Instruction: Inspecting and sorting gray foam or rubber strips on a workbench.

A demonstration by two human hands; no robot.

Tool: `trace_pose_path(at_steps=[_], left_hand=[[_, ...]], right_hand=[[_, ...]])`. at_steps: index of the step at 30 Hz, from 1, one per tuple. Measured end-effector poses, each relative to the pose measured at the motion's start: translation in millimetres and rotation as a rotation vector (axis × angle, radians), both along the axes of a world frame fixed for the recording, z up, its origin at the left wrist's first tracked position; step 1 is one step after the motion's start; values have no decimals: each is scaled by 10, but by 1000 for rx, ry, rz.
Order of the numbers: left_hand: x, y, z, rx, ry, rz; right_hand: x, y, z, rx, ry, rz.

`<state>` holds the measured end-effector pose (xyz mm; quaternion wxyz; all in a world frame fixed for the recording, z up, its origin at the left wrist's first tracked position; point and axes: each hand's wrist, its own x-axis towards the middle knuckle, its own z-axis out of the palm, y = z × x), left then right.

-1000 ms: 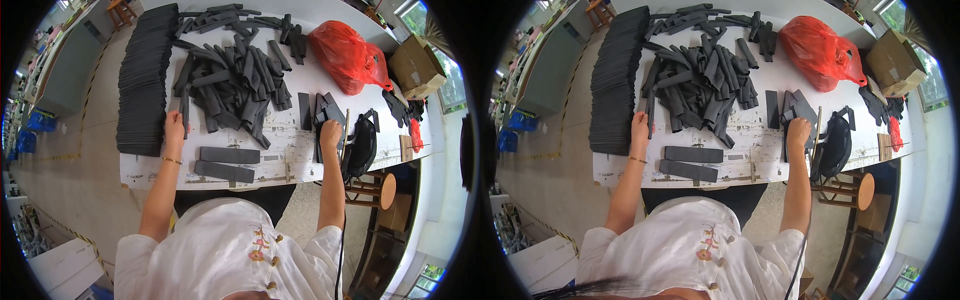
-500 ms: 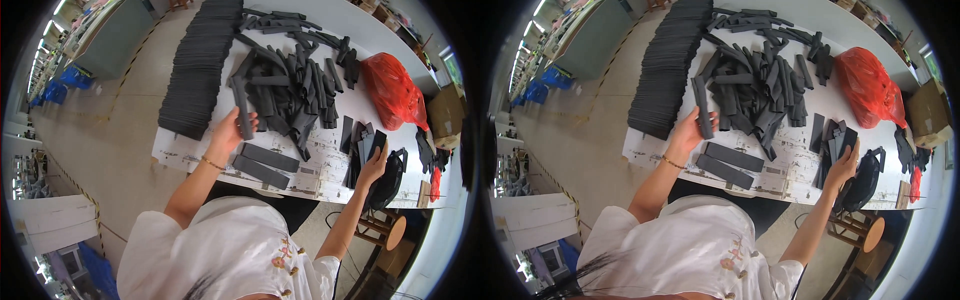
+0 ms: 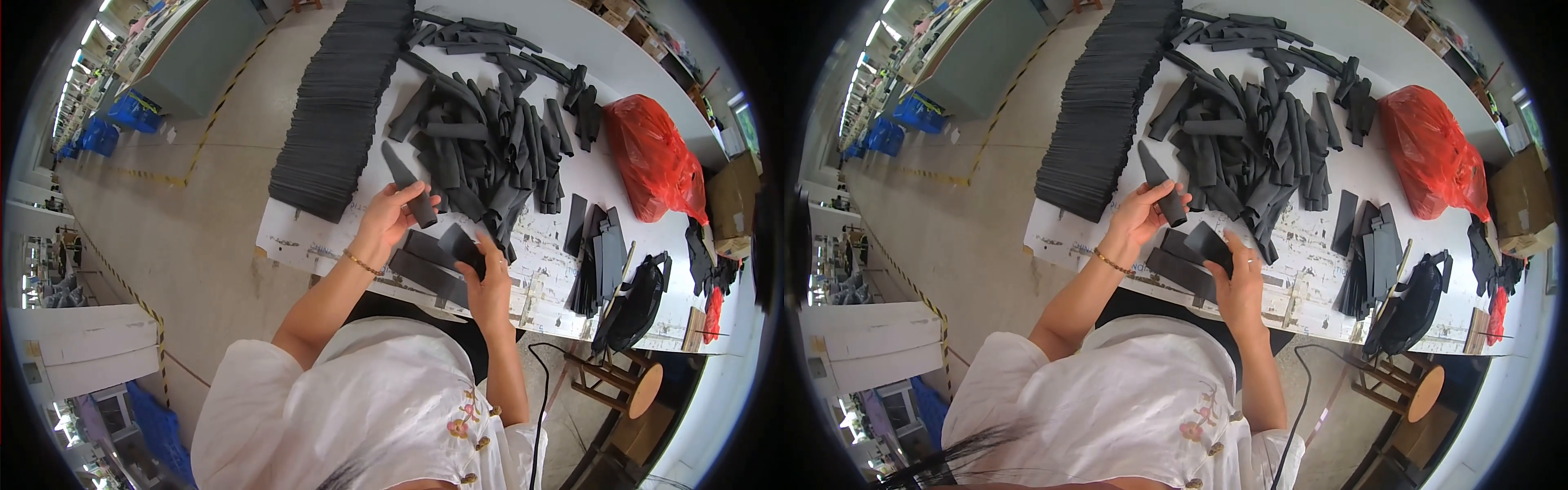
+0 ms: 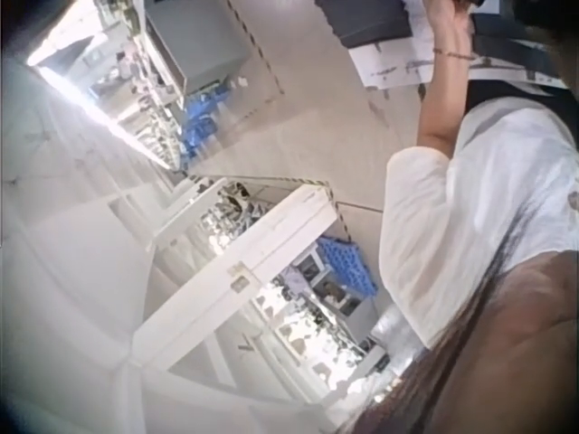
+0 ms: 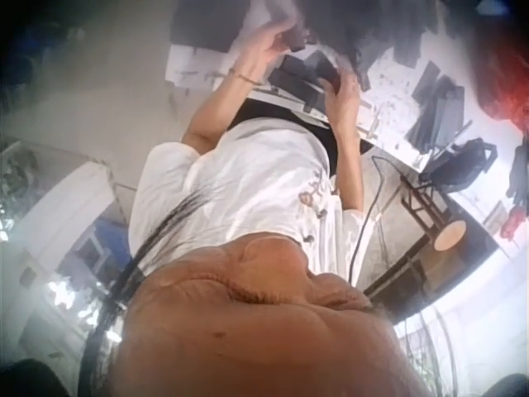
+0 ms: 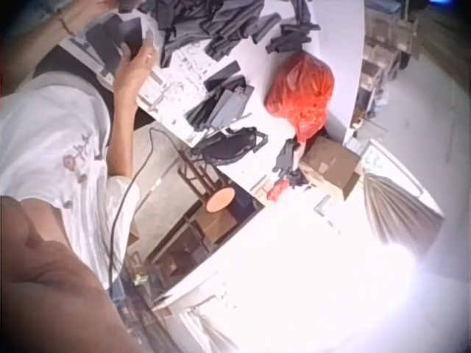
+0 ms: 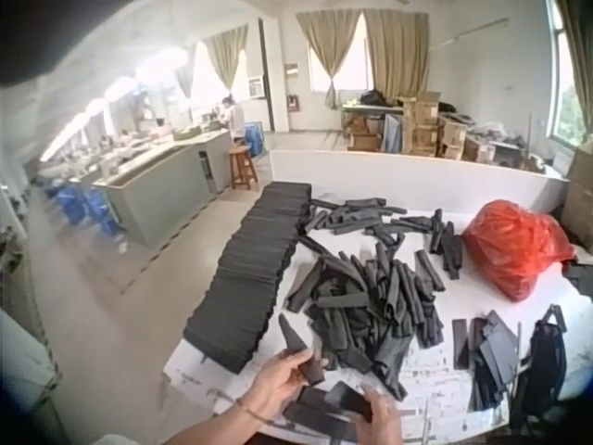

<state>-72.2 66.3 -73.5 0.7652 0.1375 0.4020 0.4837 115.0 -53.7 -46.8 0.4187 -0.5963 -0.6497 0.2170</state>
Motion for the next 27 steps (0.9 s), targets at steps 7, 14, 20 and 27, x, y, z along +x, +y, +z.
trace_pose_path(at_steps=[7, 14, 20, 27], left_hand=[[81, -58, 19, 60, -18, 2], [134, -123, 18, 66, -48, -40], [94, -168, 6, 2, -80, -141], [163, -260, 109, 58, -59, -154]], right_hand=[[-133, 46, 1, 202, -271, -22], [-74, 111, 28, 252, -392, -57], [10, 144, 39, 317, -500, -97], [28, 152, 46, 356, -608, -95]])
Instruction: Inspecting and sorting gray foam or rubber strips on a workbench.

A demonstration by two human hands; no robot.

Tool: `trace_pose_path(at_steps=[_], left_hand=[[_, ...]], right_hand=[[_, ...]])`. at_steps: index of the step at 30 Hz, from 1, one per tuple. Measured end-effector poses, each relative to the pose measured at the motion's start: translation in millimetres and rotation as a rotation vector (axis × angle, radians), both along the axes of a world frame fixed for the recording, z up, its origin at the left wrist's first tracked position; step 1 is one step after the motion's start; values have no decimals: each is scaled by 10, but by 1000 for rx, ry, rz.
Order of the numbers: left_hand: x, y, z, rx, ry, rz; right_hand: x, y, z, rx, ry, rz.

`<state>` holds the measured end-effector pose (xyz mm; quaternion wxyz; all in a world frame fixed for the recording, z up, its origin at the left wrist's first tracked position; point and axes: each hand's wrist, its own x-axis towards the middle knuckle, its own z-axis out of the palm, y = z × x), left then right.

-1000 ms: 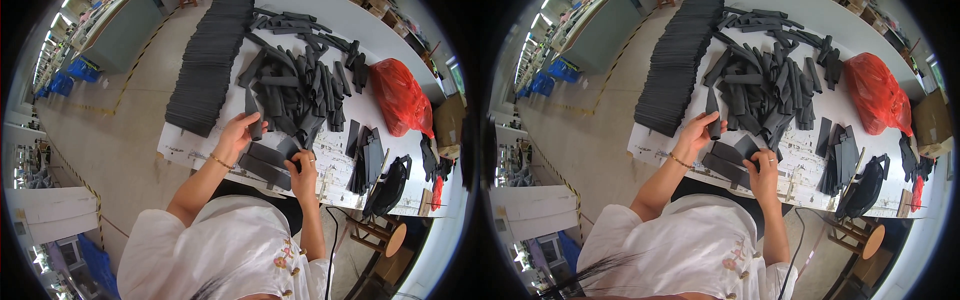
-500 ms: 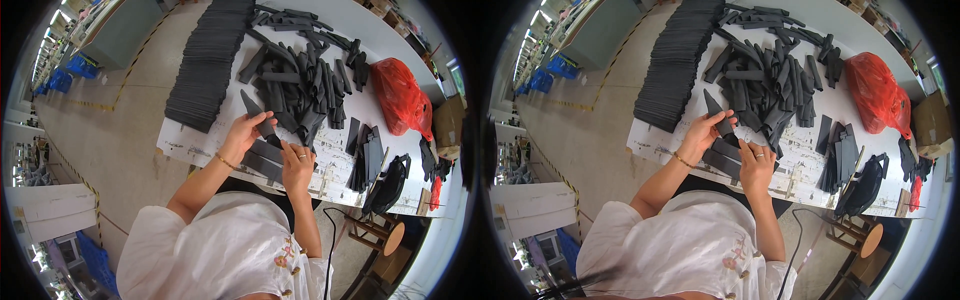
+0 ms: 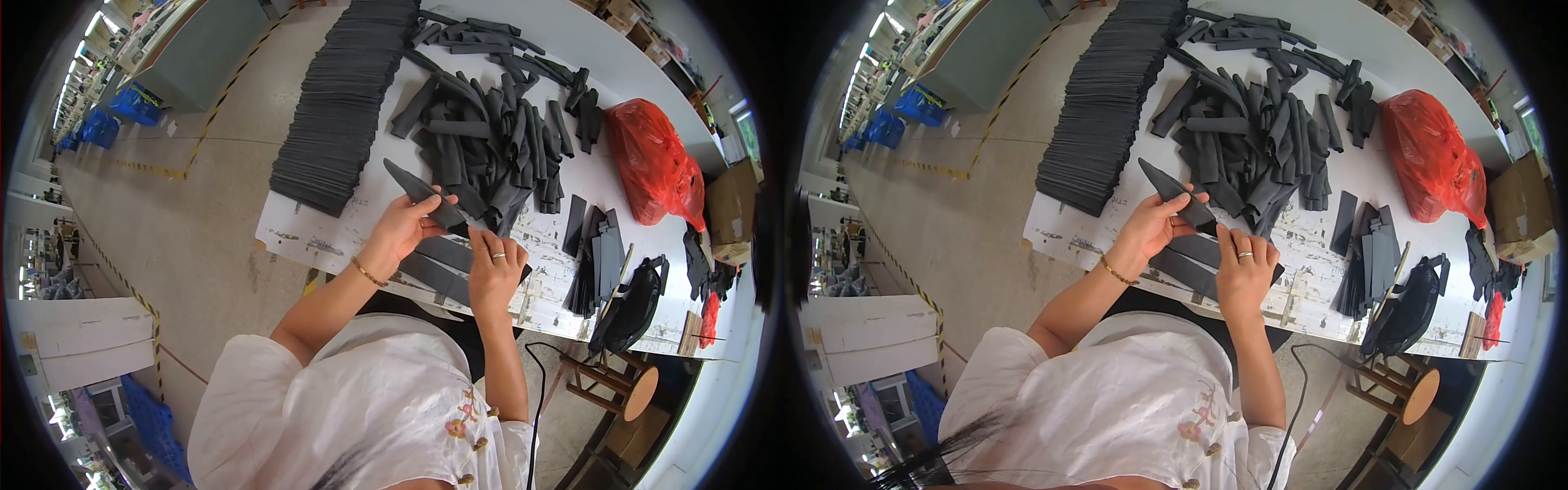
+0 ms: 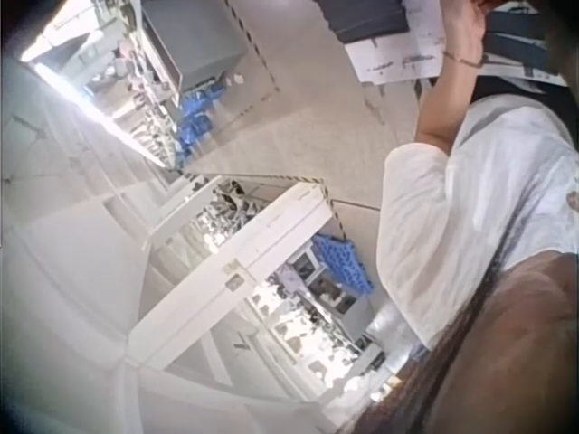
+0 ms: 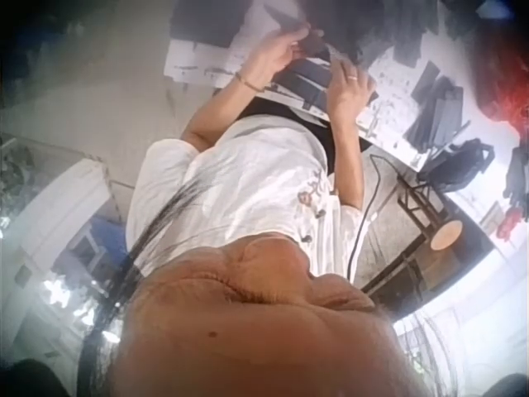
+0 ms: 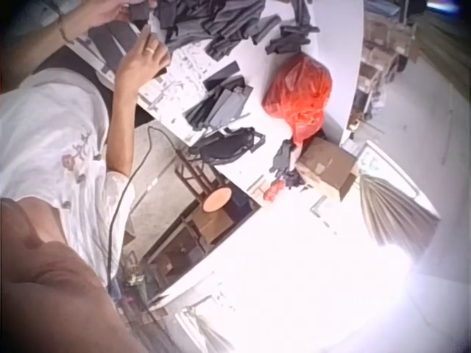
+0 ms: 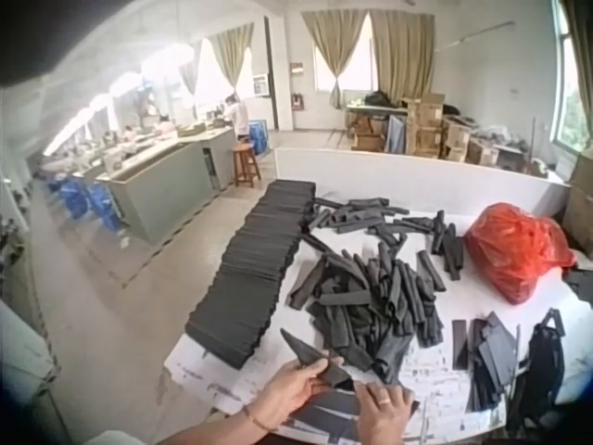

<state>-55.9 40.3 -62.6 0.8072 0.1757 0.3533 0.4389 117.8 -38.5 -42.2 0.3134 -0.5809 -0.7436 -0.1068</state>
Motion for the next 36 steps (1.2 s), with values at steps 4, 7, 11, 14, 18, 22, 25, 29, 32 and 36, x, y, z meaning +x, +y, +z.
trace_pose_path(at_steps=[4, 7, 11, 14, 18, 22, 25, 29, 32, 36], left_hand=[[61, -98, 183, 80, 16, 76], [-4, -73, 204, 105, 34, 63], [-68, -3, 163, 89, 49, 0], [-86, 31, 120, 63, 15, -52], [-51, 26, 129, 51, 1, -60], [76, -150, 242, 140, 54, 27], [138, -255, 262, 246, 83, 104], [168, -267, 280, 266, -84, 84], [141, -247, 227, 232, -177, 50], [224, -345, 220, 382, -89, 20]], right_hand=[[-86, 25, -32, 30, 68, -8], [-59, 3, 10, -7, 173, 6], [44, 12, 60, 6, 104, 60], [80, 19, 83, 42, 35, 84], [71, 15, 103, 97, -41, 77], [-50, 1, 62, 61, -41, 42], [-205, 12, -9, 34, 87, -3], [-384, -34, -9, -63, 424, 175], [-363, -124, -22, -190, 331, 126], [-279, -97, -14, -150, 372, 231]])
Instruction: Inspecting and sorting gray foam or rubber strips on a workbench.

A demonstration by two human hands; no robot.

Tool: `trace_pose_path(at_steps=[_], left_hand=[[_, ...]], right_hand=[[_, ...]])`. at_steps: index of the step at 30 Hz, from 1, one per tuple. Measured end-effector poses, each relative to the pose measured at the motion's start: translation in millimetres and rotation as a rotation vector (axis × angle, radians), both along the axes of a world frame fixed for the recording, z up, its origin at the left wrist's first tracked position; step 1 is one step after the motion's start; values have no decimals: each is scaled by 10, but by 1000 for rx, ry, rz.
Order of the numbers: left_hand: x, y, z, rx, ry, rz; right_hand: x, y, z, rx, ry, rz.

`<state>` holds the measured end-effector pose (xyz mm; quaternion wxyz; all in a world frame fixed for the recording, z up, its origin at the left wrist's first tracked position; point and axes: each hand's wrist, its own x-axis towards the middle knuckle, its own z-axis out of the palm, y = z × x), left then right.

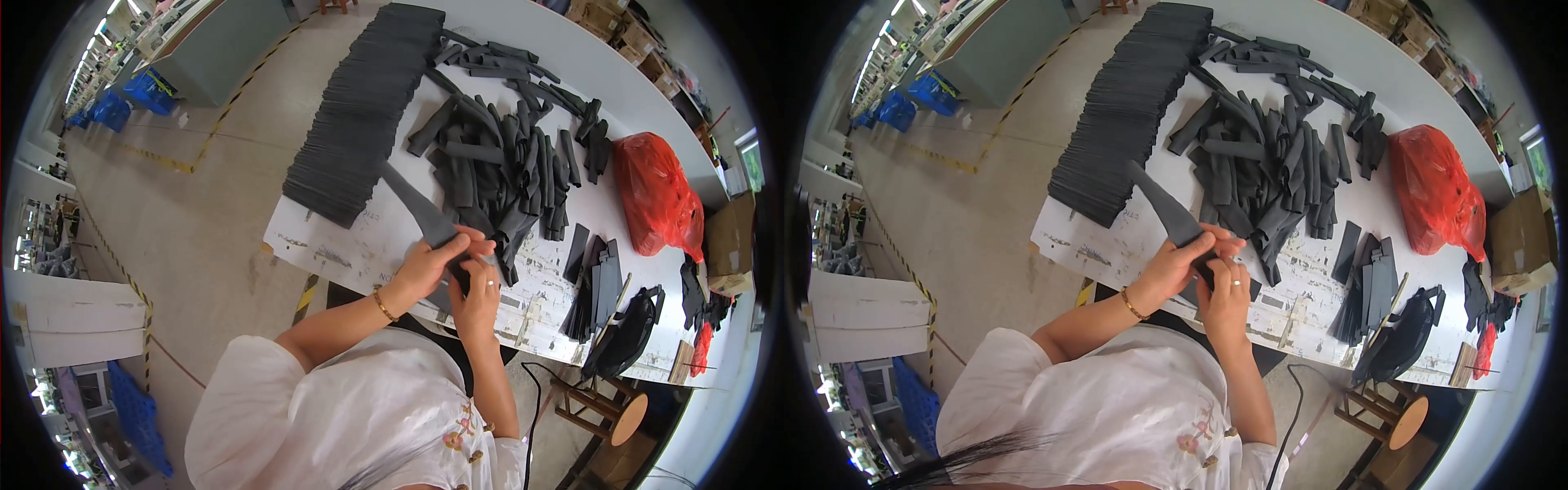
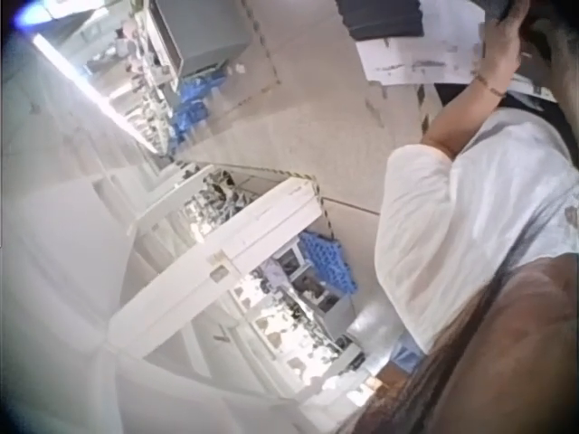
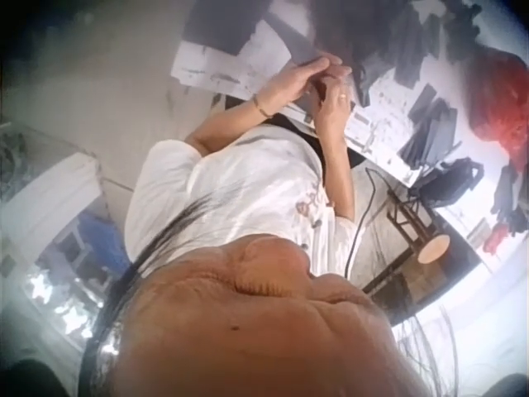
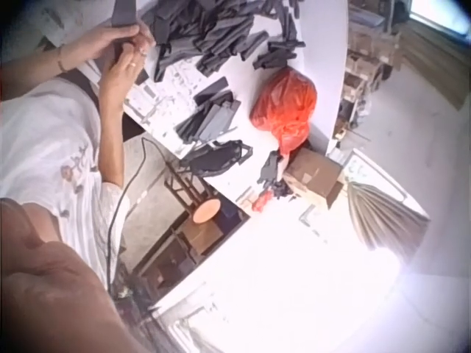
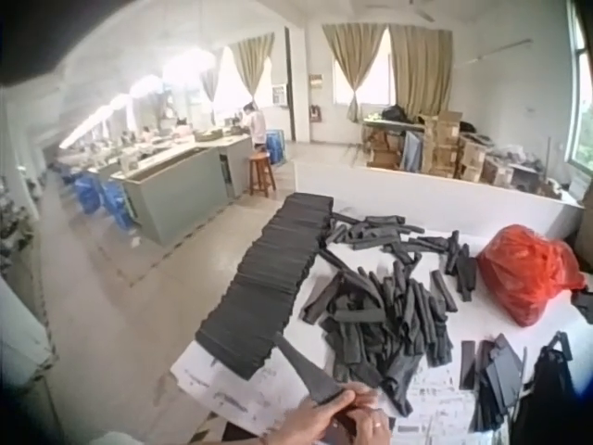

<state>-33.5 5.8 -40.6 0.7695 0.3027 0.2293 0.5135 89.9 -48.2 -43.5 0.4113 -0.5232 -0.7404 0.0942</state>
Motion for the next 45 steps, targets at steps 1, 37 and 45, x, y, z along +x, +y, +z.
trace_pose_path(at_steps=[1, 37, 45], left_hand=[[55, -30, -29, -32, -41, 1], [50, 31, 240, -74, -271, 124], [70, 36, 167, -126, -287, 137]], right_hand=[[-32, 55, 5, -13, 38, 17], [155, 200, 347, 107, 52, 133], [133, 259, 251, 102, 34, 137]])
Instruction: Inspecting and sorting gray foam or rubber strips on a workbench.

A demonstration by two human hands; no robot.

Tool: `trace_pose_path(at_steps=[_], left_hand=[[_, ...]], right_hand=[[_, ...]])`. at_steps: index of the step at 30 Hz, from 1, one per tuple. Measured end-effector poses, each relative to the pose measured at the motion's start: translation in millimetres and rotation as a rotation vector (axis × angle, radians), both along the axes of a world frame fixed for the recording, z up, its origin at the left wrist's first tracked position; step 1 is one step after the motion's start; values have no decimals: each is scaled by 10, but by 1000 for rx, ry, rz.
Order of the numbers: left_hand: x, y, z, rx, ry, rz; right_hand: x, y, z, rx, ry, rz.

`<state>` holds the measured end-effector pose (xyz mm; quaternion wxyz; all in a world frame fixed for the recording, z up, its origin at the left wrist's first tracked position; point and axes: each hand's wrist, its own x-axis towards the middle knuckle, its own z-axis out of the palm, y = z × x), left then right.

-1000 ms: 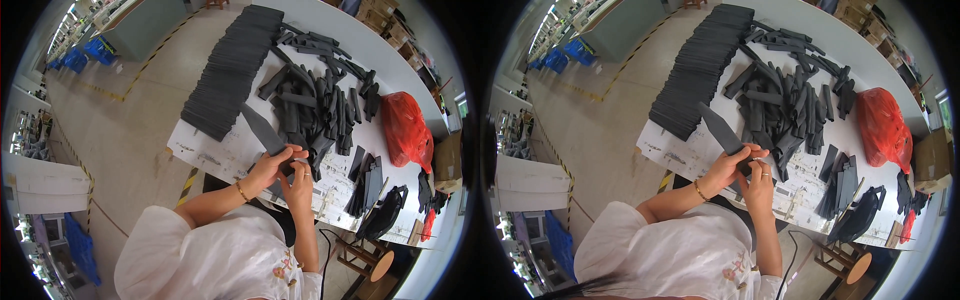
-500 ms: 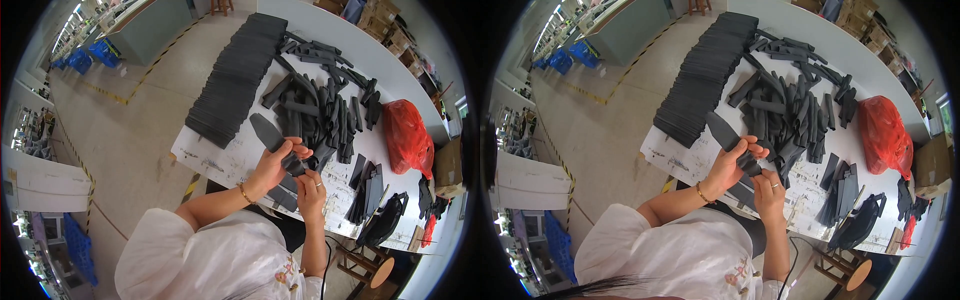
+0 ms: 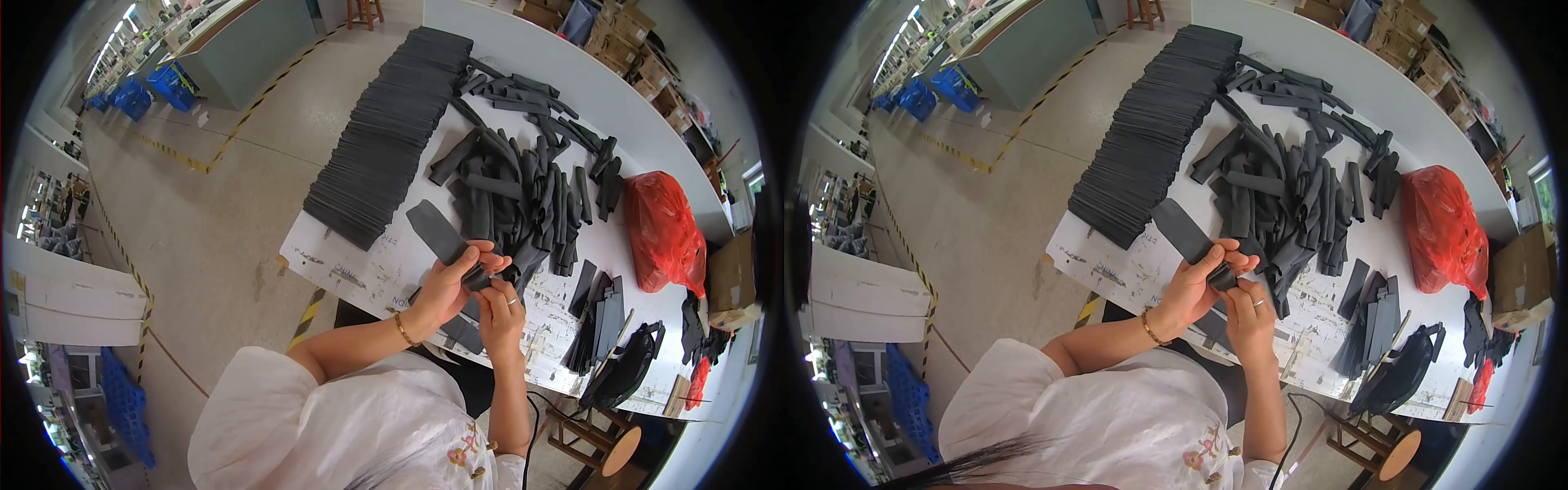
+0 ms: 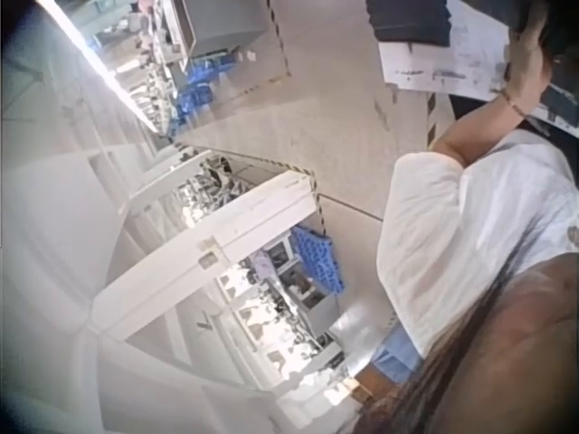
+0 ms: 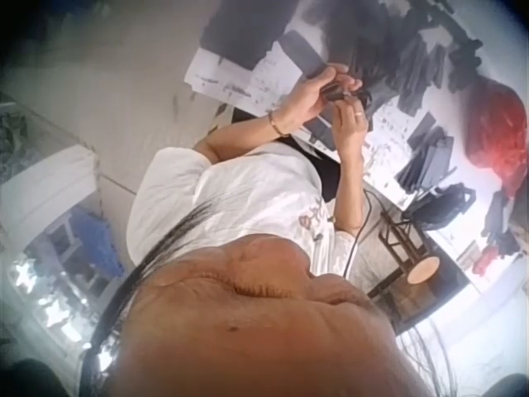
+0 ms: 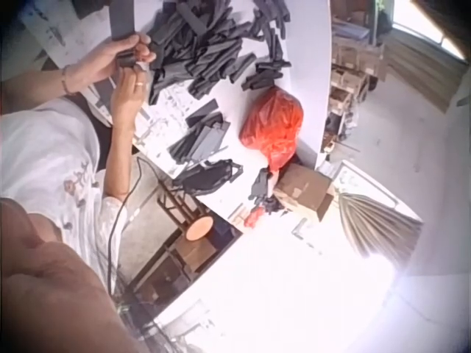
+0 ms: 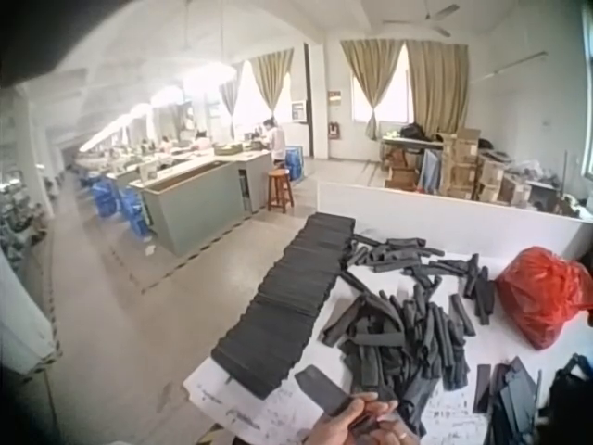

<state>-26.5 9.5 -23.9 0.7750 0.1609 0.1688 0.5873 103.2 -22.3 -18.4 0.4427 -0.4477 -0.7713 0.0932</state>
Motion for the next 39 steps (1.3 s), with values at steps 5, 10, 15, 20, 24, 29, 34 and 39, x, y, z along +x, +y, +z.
trace_pose_path(at_steps=[5, 10, 15, 20, 24, 29, 34, 39], left_hand=[[-6, 12, -71, 1, 13, -3], [-23, 59, -72, -28, 17, -11], [-160, 284, -72, 56, 60, 154], [-73, 162, -94, 176, 0, 31], [-41, 159, -134, 143, -49, -44], [-243, 259, -257, -67, 222, 72], [-458, 143, -631, -77, 672, 146], [-549, 38, -858, -3, 1007, 125]], right_hand=[[-39, 3, -77, -6, 8, -14], [-159, -71, 38, -354, 289, -119], [-227, -76, -179, -295, 647, -279], [-73, -137, 9, -631, 1091, -155], [-22, -121, -141, -733, 1276, -110], [181, -130, -256, -483, 831, -337], [307, -283, -422, -607, 639, -450], [456, -394, -806, -689, 576, -569]])
